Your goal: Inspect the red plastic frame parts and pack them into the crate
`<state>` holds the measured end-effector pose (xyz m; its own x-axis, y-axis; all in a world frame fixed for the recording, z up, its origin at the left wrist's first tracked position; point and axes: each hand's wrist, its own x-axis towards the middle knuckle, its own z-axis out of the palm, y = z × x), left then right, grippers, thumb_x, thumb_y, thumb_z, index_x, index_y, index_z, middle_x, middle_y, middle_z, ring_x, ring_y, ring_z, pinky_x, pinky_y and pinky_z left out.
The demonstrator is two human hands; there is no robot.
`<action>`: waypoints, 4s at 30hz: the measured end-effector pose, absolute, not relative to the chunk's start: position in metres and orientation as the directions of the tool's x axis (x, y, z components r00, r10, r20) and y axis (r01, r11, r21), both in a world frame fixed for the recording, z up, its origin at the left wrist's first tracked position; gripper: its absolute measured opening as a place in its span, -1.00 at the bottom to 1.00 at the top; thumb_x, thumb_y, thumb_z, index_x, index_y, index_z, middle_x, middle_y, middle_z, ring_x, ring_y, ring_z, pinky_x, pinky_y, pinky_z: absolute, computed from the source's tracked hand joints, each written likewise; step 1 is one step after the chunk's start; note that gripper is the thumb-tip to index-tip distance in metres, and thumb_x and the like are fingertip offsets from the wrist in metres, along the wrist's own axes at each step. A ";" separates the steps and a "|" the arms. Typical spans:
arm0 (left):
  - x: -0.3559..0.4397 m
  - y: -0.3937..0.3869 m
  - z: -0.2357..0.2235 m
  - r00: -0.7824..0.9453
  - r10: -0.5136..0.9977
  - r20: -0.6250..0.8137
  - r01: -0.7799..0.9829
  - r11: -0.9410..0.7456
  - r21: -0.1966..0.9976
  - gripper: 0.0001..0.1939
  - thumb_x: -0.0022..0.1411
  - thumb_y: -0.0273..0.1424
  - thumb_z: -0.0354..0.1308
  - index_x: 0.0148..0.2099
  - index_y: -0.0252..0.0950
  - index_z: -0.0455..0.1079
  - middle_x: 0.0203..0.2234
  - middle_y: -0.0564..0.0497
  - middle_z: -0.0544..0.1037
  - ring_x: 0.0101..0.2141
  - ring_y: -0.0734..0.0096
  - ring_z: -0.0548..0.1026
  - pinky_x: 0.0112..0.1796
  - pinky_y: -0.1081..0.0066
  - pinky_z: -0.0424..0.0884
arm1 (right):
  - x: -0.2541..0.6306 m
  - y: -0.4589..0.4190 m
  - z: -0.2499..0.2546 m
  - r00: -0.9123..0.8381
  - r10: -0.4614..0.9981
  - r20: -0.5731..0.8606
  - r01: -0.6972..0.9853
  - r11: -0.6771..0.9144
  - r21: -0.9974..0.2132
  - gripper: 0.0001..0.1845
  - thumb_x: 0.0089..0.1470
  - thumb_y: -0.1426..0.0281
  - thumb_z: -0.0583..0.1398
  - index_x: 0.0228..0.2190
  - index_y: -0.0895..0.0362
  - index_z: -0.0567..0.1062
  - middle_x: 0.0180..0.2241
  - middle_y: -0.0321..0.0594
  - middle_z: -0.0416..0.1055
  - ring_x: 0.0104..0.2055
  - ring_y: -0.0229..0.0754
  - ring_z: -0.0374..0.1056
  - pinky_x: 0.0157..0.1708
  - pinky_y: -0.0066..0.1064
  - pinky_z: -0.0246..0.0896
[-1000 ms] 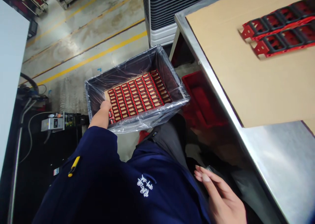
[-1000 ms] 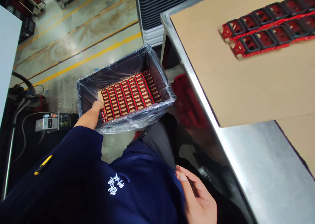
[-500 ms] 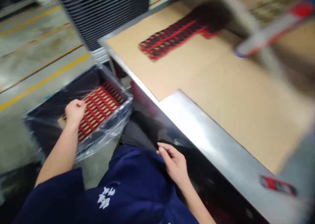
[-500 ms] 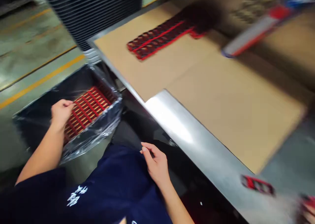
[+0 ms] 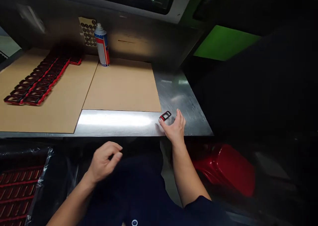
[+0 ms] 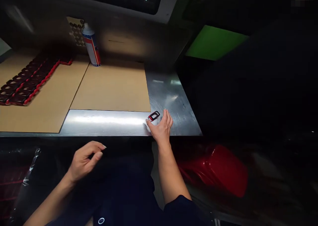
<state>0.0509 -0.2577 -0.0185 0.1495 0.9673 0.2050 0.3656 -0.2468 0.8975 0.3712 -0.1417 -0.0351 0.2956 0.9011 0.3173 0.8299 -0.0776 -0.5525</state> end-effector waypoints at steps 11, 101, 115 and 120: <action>0.087 -0.255 -0.017 0.053 0.905 -0.422 -0.391 0.408 0.825 -0.58 0.21 -0.09 0.31 0.01 -0.18 0.41 -0.13 -0.07 0.56 -0.26 0.28 0.61 -0.26 0.29 0.57 | 0.311 -0.182 -0.009 -0.302 0.950 0.076 0.513 0.229 -0.827 -0.28 -0.02 0.19 0.41 0.16 0.06 0.44 0.13 -0.04 0.42 0.17 0.06 0.35 0.19 -0.08 0.28; 0.065 -0.317 -0.011 0.152 0.988 -0.008 0.323 -0.042 0.945 -0.31 0.44 -0.51 -0.08 0.50 -0.21 -0.22 0.10 -0.15 0.54 0.00 0.30 0.58 0.05 0.25 0.50 | 0.250 -0.246 -0.019 -0.646 0.682 -0.343 -0.039 -0.478 -0.878 -0.65 0.17 0.07 0.29 -0.30 0.09 0.66 -0.58 -0.31 0.40 -0.56 -0.27 0.26 -0.50 -0.40 0.23; 0.058 -0.312 -0.027 0.221 0.908 0.356 0.604 -0.414 0.682 -0.16 0.37 -0.55 0.05 0.52 -0.20 -0.31 0.07 -0.18 0.59 0.00 0.22 0.59 0.01 0.14 0.56 | 0.254 -0.250 -0.010 -0.703 0.623 -0.343 0.085 -0.405 -0.910 -0.71 0.13 0.13 0.34 -0.33 0.11 0.66 -0.62 -0.35 0.37 -0.58 -0.30 0.21 -0.53 -0.43 0.14; 0.057 -0.314 -0.030 -0.098 0.987 0.127 0.390 -0.079 0.918 -0.43 0.40 -0.32 0.14 0.39 -0.20 0.14 0.09 -0.20 0.55 -0.01 0.22 0.58 -0.05 0.22 0.58 | 0.253 -0.248 -0.011 -0.645 0.712 -0.278 0.071 -0.306 -0.949 -0.77 0.15 0.17 0.35 -0.28 0.05 0.71 -0.37 -0.18 0.64 -0.34 -0.11 0.53 -0.28 -0.32 0.42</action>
<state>0.0569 -0.3145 -0.0296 -0.0984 0.9871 0.1267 0.3898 -0.0789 0.9175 0.2535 -0.2482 -0.0107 -0.6446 0.7122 -0.2778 0.0705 -0.3065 -0.9493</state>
